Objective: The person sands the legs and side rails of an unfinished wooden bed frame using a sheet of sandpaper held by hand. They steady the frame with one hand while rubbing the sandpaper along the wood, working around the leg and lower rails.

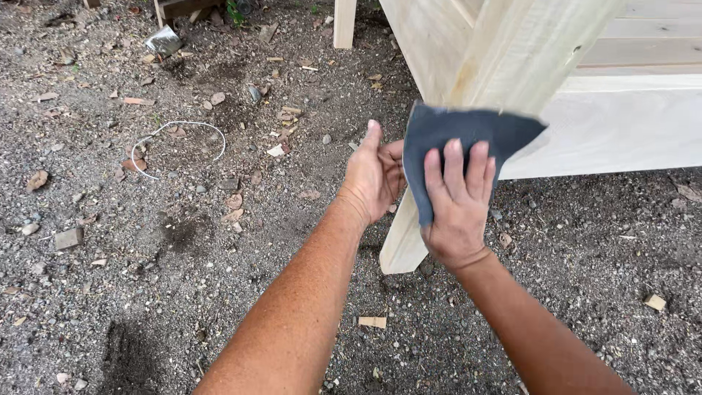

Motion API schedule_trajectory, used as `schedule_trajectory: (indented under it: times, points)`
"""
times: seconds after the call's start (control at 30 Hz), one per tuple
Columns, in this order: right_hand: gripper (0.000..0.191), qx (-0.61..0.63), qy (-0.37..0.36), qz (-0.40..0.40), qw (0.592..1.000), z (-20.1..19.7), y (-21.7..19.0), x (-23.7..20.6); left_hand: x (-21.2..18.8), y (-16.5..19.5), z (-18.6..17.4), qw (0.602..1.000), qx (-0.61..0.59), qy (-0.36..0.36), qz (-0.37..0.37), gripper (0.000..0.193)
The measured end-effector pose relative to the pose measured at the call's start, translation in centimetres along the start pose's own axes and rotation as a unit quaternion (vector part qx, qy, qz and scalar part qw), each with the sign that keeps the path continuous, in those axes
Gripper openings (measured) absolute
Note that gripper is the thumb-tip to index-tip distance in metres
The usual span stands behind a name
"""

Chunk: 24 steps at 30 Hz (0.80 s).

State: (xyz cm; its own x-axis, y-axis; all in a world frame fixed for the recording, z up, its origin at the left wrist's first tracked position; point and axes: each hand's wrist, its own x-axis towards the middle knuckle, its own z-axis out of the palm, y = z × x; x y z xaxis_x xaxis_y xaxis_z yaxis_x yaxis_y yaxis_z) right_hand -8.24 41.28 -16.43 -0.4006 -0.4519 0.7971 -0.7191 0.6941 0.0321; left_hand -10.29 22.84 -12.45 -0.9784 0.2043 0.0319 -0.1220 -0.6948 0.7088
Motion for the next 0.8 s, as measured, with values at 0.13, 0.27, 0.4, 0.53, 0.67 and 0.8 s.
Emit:
schedule_trajectory:
  times: [0.13,0.27,0.4,0.53,0.67,0.8]
  points:
    - [0.057,-0.053,0.003,-0.054,0.997,-0.6,2.0,1.2,0.1,1.3,0.2,1.0,0.003,0.023,-0.018,0.101]
    - [0.069,-0.133,-0.148,-0.155,0.968,0.4,-0.2,-3.8,-0.3,3.4,-0.5,0.992,0.098,0.061,0.049,0.099]
    - [0.073,-0.116,-0.218,-0.192,0.95,0.9,0.8,-5.5,-1.2,3.8,-1.5,0.959,0.221,0.171,0.05,0.092]
    - [0.067,-0.106,-0.106,-0.183,0.972,0.1,5.0,-3.3,-0.9,3.3,-1.5,0.953,0.229,0.189,0.061,0.089]
    - [0.068,-0.108,-0.095,-0.196,0.97,1.4,4.1,-4.4,0.2,3.5,-0.7,0.947,0.253,0.186,0.072,0.089]
    - [0.072,-0.112,-0.333,-0.255,0.901,3.0,0.8,-7.8,0.7,4.2,0.1,0.911,0.337,0.222,0.087,0.087]
